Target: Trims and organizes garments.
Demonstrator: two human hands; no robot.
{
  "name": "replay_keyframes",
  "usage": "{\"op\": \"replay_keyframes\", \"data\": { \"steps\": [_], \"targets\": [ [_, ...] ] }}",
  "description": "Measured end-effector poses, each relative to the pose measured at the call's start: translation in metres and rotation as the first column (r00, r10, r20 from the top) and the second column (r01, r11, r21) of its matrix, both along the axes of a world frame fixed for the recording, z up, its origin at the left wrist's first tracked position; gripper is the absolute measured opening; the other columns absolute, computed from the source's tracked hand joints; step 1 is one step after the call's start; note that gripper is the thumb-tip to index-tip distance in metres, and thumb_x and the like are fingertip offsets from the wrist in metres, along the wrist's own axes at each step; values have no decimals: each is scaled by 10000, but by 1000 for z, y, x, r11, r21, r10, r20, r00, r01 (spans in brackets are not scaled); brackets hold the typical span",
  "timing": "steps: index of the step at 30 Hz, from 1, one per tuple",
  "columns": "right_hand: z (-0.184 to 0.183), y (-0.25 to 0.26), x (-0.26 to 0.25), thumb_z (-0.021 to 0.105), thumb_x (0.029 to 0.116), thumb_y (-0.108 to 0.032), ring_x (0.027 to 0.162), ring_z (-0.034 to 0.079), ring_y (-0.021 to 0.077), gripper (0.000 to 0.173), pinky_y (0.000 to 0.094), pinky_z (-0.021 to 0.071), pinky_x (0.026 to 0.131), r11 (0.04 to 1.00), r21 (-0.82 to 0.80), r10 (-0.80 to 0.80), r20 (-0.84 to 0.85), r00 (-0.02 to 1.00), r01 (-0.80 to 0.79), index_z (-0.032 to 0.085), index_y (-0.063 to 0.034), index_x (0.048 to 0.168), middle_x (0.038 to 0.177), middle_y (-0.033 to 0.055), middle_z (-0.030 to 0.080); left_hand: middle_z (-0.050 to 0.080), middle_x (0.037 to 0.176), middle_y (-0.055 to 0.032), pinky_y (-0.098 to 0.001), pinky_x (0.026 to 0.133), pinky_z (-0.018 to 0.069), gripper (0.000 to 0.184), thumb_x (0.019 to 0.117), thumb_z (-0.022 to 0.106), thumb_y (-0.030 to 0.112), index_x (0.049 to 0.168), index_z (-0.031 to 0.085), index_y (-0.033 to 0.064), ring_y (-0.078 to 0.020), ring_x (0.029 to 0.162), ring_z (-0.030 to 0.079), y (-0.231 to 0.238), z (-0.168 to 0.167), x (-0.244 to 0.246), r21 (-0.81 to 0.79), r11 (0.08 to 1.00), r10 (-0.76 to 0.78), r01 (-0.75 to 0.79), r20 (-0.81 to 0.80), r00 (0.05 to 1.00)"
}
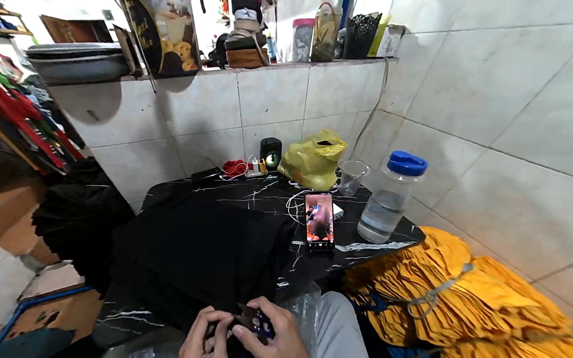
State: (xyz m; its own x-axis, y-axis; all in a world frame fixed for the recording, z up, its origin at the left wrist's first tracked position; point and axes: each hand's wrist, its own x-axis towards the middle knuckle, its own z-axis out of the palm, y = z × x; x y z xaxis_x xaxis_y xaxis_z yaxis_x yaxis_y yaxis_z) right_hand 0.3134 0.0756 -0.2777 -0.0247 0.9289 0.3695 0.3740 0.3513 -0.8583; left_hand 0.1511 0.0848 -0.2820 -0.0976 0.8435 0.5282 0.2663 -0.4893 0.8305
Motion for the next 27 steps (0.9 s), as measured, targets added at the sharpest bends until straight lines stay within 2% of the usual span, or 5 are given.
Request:
{"op": "replay_keyframes", "data": {
  "steps": [7, 12, 21, 24, 27],
  "targets": [
    [3, 0, 10, 697, 961, -461, 674, 648, 163, 415, 367, 549, 619, 997, 54, 40, 205, 978, -52, 719, -62, 1073, 836, 68, 712, 619, 936, -4, -218, 655, 607, 62, 929, 644, -28, 930, 668, 30, -62, 763, 642, -1, 5, -1, -55, 996, -61, 73, 183, 981],
    [2, 0, 5, 681, 981, -421, 652, 655, 161, 390, 355, 555, 591, 992, 121, -3, 263, 965, -30, 706, -50, 1097, 812, 66, 706, 641, 1023, -58, -207, 736, 617, 16, 907, 725, 44, 909, 722, 28, -75, 909, 664, -4, 6, -1, -33, 995, -91, 94, 63, 994],
    [2, -1, 0, 613, 1030, -320, 689, 709, 167, 288, 353, 580, 585, 968, 247, -66, 375, 925, -32, 721, -60, 1092, 878, 55, 744, 644, 1068, -95, -205, 729, 608, 73, 941, 698, 82, 903, 694, 19, -80, 921, 670, -5, 6, -4, -25, 994, -111, 110, -34, 993],
    [2, -1, -3, 594, 1042, -326, 685, 714, 158, 297, 354, 586, 584, 966, 258, -119, 330, 936, 32, 739, -67, 1051, 845, 45, 743, 640, 1078, -96, -221, 752, 609, 98, 959, 679, 93, 914, 675, 6, -81, 924, 666, -7, 7, -2, -39, 995, -95, 95, -13, 995],
    [3, -1, -10, 701, 973, -391, 577, 604, 118, 376, 299, 529, 536, 964, 201, -210, 162, 964, 176, 730, -24, 1052, 734, 44, 677, 566, 1228, -129, -246, 730, 632, 112, 1017, 550, 82, 970, 559, -20, -69, 919, 666, -13, 13, 4, -115, 990, -69, 85, 135, 988]
  ]
}}
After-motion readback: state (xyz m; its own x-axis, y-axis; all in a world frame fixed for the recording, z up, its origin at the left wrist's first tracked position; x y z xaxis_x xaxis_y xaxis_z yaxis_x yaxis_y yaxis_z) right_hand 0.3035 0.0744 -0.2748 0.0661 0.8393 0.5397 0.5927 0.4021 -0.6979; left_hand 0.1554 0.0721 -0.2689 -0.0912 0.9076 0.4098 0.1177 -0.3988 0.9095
